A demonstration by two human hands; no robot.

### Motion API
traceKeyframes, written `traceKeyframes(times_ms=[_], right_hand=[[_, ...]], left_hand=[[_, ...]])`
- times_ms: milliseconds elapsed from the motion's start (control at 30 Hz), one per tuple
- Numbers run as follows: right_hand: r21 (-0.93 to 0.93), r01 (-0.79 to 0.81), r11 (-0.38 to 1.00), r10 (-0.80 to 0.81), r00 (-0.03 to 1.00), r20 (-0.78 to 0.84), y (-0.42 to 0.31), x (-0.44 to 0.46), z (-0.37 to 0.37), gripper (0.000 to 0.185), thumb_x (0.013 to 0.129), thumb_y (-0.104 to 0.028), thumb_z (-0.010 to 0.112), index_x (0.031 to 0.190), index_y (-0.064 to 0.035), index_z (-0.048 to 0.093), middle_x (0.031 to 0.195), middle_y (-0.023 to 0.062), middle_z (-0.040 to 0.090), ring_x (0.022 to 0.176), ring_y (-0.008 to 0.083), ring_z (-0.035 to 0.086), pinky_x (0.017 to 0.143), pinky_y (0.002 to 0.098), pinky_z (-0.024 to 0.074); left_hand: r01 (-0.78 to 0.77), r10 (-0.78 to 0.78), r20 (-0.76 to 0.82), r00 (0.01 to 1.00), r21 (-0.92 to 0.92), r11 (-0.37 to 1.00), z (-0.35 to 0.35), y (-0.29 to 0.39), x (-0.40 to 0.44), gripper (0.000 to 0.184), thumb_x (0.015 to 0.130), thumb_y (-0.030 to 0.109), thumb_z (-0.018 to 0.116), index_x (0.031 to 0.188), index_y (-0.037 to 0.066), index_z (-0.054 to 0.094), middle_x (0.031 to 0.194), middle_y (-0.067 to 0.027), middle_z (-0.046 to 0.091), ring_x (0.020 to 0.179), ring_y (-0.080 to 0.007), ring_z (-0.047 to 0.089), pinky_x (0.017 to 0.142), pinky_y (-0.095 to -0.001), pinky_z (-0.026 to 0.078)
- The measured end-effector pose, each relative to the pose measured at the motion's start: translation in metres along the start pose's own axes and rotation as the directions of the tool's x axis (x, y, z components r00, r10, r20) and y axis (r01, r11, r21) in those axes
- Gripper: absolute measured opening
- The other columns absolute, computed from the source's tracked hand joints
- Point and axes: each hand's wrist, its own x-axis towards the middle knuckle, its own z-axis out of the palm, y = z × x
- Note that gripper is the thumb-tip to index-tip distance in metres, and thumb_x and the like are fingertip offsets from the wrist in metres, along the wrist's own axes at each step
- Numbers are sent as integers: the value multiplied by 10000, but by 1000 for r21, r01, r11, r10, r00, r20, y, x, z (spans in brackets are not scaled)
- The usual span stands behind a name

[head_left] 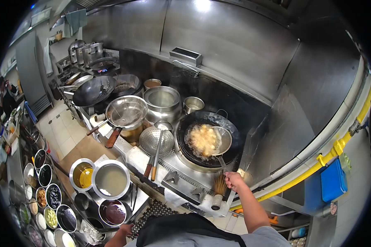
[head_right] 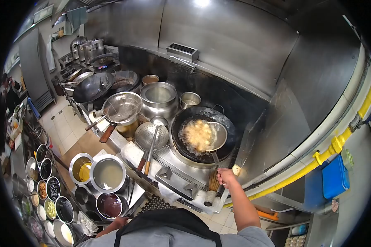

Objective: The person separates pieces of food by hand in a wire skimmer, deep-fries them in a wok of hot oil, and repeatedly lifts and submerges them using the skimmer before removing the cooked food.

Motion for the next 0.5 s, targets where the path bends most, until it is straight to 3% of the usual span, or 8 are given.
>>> traceKeyframes(times_ms=[33, 67, 133, 267, 333, 433, 467, 500], right_hand=[[19, -14, 1000, 13, 999, 49, 1, 0, 6, 138, 925, -100, 465, 1044, -41, 501, 620, 16, 464, 407, 91, 372, 327, 245, 311], [57, -41, 998, 35, 995, 94, 2, -1, 11, 135, 930, -109, 473, 1047, -50, 504, 619, 5, 458, 407, 81, 363, 327, 241, 301], [115, -56, 992, 37, 987, 157, 9, 5, 16, 138, 932, -115, 474, 1053, -56, 504, 618, -1, 454, 406, 77, 357, 328, 240, 300], [168, -76, 983, 34, 970, 239, 15, 1, 23, 151, 934, -127, 477, 1072, -71, 497, 613, -15, 442, 394, 64, 345, 316, 234, 296], [188, -85, 978, 30, 961, 275, 19, -3, 21, 153, 936, -127, 473, 1078, -73, 490, 605, -13, 438, 383, 63, 340, 301, 231, 290], [127, -40, 991, 5, 963, 268, 20, -16, 10, 156, 940, -128, 468, 1084, -72, 481, 598, -10, 438, 378, 73, 340, 300, 240, 293], [129, -38, 991, 2, 963, 269, 20, -21, 6, 156, 940, -128, 468, 1084, -72, 481, 598, -10, 438, 378, 73, 340, 300, 240, 293], [124, -25, 992, -8, 967, 255, 21, -26, 2, 153, 940, -130, 468, 1083, -74, 480, 595, -10, 436, 376, 77, 340, 300, 245, 294]], left_hand=[[15, -15, 10, 1000, -5, 1000, -1, 5, -5, 340, 922, 339, 474, 1258, 286, 485, 822, -97, 632, 603, -225, 595, 533, -348, 502], [-44, 49, -27, 998, 139, 989, 0, 8, -12, 348, 920, 309, 470, 1266, 274, 479, 841, -95, 631, 625, -225, 597, 541, -337, 499], [46, -42, -31, 999, 141, 989, -1, 14, -15, 380, 905, 229, 464, 1285, 237, 468, 855, -75, 623, 669, -214, 602, 557, -303, 494], [34, -31, -16, 999, 251, 967, -5, 35, -46, 427, 861, 181, 520, 1283, 219, 470, 826, -64, 626, 638, -197, 607, 519, -278, 486], [-36, 50, -42, 998, 279, 959, -1, 32, -48, 428, 807, 149, 583, 1225, 204, 508, 777, -66, 617, 568, -185, 589, 466, -279, 470], [-148, 187, -86, 979, 339, 929, 12, 7, -30, 261, 826, 243, 629, 1054, 120, 590, 717, -69, 604, 519, -175, 568, 428, -289, 459], [-113, 128, -122, 984, 124, 986, 15, 2, -25, 258, 842, 301, 626, 986, 89, 599, 694, -72, 599, 514, -177, 567, 422, -297, 459], [-98, 102, -129, 986, 32, 995, 16, 1, -23, 289, 852, 344, 617, 942, 70, 602, 679, -75, 595, 512, -180, 567, 421, -309, 461]])
